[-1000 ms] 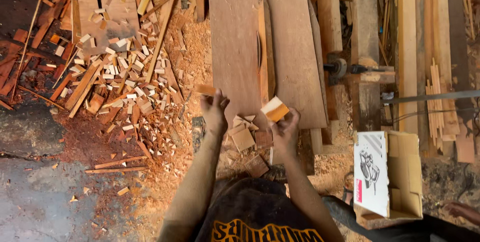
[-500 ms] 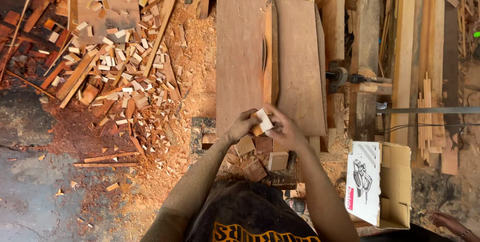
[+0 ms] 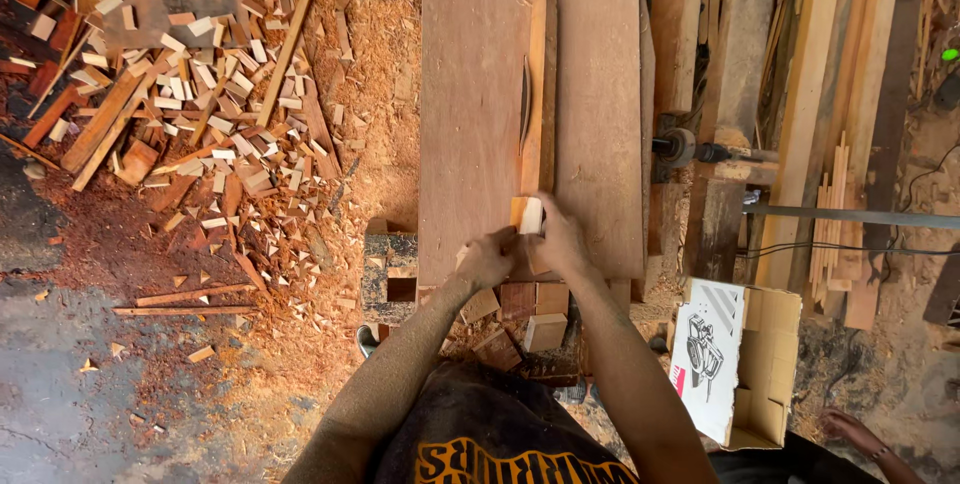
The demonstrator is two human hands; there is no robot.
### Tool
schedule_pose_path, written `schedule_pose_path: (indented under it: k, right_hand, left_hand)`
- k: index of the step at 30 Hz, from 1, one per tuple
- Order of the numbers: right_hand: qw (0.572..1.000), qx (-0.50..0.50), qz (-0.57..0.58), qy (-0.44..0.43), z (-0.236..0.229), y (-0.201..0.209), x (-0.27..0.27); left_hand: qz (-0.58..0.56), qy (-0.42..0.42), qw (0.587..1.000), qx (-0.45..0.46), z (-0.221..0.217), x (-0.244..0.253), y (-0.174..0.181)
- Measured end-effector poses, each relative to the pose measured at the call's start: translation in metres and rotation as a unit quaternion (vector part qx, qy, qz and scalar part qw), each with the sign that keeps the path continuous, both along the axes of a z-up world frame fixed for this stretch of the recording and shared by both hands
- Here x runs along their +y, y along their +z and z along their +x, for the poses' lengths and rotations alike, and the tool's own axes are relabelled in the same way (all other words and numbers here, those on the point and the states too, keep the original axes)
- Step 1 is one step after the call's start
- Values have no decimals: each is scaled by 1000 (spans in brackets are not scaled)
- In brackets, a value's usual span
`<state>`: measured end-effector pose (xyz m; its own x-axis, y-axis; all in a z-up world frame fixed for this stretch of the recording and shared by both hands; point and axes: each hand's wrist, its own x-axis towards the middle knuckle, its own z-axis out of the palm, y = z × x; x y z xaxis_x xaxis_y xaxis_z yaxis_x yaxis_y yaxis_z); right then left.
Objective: The person repeatedly presses small wooden blocks against a rotating grinding wheel to shape their edges. The person handles the blocks one at a time, rotating them to grind different sides, and places the finished pieces on a nearby pile.
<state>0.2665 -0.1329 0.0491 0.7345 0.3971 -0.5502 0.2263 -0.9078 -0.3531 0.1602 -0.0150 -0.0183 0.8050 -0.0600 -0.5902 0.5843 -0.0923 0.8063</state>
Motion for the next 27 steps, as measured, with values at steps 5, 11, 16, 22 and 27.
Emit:
schedule_pose_path:
  k: [5,11,16,22,27]
  right_hand:
    - [998,47,-4,-40,9,-2,-10]
    - [999,-15,3,-32,23,-27,-14]
    - [997,-68,-15,-13,54,-44,3]
    - [996,-56,-39,-53,91,-40,37]
    - [996,-52,-24,-75,108,-35,52]
  left_hand:
    - [28,13,996,-84,-6,-11,9]
    - [-19,-18,1000,13,11,-2,16]
    - [24,-17,1000,3,43,3,1]
    - [10,18,1000,9,89,11,-21]
    - [9,152,987,-46,78,9,-15]
